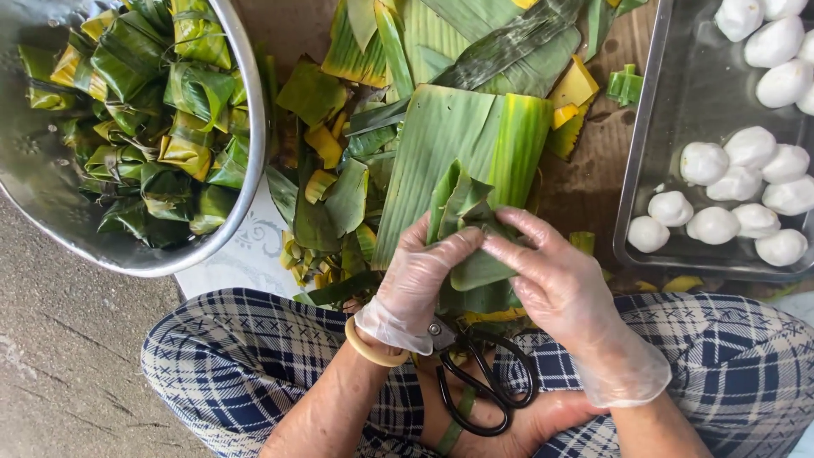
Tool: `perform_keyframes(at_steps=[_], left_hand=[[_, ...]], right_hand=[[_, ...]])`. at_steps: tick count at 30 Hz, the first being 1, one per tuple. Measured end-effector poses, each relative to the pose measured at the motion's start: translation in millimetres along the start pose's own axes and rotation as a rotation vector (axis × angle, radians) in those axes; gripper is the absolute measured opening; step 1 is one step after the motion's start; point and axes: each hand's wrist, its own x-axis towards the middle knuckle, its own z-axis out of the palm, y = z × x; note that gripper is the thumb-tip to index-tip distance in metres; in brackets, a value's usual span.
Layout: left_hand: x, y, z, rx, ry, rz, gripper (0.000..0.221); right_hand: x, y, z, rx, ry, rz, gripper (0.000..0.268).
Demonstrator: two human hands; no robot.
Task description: Wrapping small white dough balls in banana leaves and trimming the excess leaf with scissors.
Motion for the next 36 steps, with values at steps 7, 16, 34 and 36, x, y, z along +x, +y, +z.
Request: perform_keyframes(at_steps=[7, 16, 34, 36], left_hand=[[-1, 7, -14, -0.138, 0.002, 0.056, 0.026], [-2, 2, -8, -0.026, -0.039, 0.079, 0.042], [-4, 26, -9, 0.002, -0.192, 0.173, 0.042], [-4, 25, -11, 0.033, -0.164, 0.136, 0.037]], right_hand=[[-4, -2, 7, -0.169, -0.166, -0.023, 0.125], [12, -33, 14, -0.129, 0.144, -0.028, 0.035], [10, -21, -1, 1.383, 0.021, 0.808, 0.083], [1, -15, 6, 1.533, 0.033, 0.729, 0.069]])
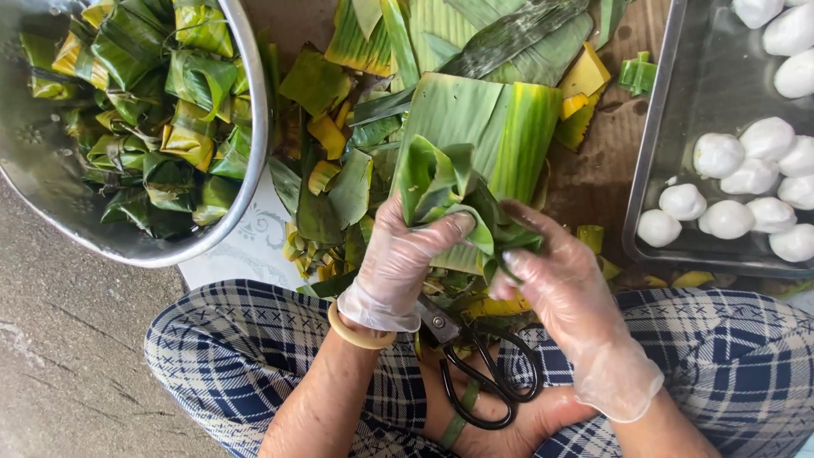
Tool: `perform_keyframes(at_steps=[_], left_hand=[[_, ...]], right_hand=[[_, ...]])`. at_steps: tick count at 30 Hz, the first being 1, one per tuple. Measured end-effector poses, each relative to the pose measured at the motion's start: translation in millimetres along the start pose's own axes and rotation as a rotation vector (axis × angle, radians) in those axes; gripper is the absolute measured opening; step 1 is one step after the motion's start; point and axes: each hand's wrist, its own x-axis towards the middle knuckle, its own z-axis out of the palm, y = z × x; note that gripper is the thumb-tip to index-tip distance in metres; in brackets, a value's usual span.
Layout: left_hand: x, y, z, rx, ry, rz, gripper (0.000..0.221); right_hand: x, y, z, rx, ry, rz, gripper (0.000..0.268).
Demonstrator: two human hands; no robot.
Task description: Wrapping small white dough balls in banana leaves and trimming the excess leaf with scissors.
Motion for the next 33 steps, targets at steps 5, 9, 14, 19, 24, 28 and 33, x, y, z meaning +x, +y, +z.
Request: perform_keyframes(at_steps=[5, 9, 14, 19, 24, 28, 33], left_hand=[[3, 2, -11, -0.118, 0.050, 0.042, 0.026], [2, 13, -23, -0.177, 0.033, -0.069, 0.028], [-3, 27, 0, 0.126, -0.116, -0.197, 0.063], [4, -11, -14, 0.342, -0.114, -0.056, 0.044], [9, -21, -23, 0.447, -0.132, 0.069, 0.032], [4, 0, -12, 0.581, -0.310, 0.051, 0.045], [1, 6, -3, 0.728, -0.343, 0.124, 0.044]], right_hand=[[-11, -24, -5, -0.134, -0.214, -0.033, 0.063], [-9, -22, -32, -0.876, -0.191, -0.380, 0.091], [-14, 5, -7, -1.426, -0.097, -0.970, 0.040], [-12, 10, 7, -1.276, -0.022, -0.853, 0.018], [-14, 8, 12, -1.136, 0.224, -0.595, 0.042], [-7, -5, 11, -1.106, 0.260, -0.346, 0.111], [-6, 6, 1, -1.188, 0.172, -0.412, 0.061]])
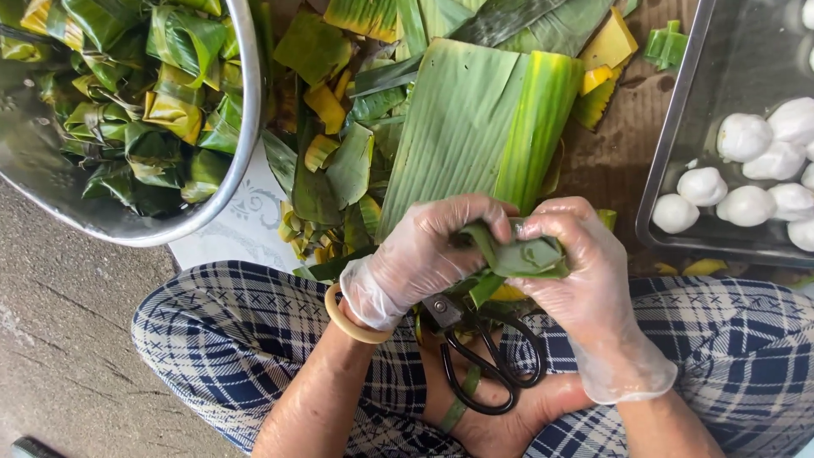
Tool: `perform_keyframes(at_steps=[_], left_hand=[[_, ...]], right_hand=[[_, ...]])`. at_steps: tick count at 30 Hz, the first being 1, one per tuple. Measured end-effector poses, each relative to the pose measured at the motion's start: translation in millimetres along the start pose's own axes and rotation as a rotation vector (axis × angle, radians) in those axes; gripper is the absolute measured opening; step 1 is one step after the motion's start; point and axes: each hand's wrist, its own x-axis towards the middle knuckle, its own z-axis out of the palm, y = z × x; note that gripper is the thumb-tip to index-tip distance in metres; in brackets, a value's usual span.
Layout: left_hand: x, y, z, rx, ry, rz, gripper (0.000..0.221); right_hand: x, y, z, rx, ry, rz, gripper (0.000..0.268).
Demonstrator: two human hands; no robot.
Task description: Wrapping small white dough balls in banana leaves and trimming the excess leaf with scissors.
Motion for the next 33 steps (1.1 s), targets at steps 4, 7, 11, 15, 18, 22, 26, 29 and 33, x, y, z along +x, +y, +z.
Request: perform_keyframes(at_steps=[4, 7, 11, 15, 18, 22, 26, 29, 33], left_hand=[[-5, 17, -8, -0.017, -0.092, -0.002, 0.054], [-10, 19, -9, -0.062, -0.194, 0.007, 0.082], [-7, 2, 1, -0.039, -0.071, 0.115, 0.051], [-6, -11, 0, -0.233, 0.007, -0.035, 0.036], [-6, -15, -4, -0.333, 0.086, -0.114, 0.036], [-9, 0, -8, -0.408, -0.047, -0.009, 0.052], [-13, 20, -2, -0.567, -0.208, -0.052, 0.092], [-11, 12, 9, -0.467, 0.020, -0.125, 0.057], [-12, -3, 12, -0.210, 0.061, 0.084, 0.022]], right_hand=[[-1, 1, -3, 0.343, 0.053, 0.114, 0.038], [-1, 3, -5, 0.445, 0.080, 0.192, 0.031], [-3, -4, 0, 0.386, 0.027, 0.220, 0.033], [-2, 1, 0, 0.355, 0.006, 0.108, 0.025], [2, 1, -7, 0.094, -0.164, -0.124, 0.048], [2, 1, -10, 0.199, -0.042, -0.024, 0.041], [8, 12, -31, 0.792, -0.046, 0.239, 0.026], [9, 34, -37, 0.804, -0.177, 0.196, 0.027], [13, 27, -41, 0.545, -0.244, 0.193, 0.034]])
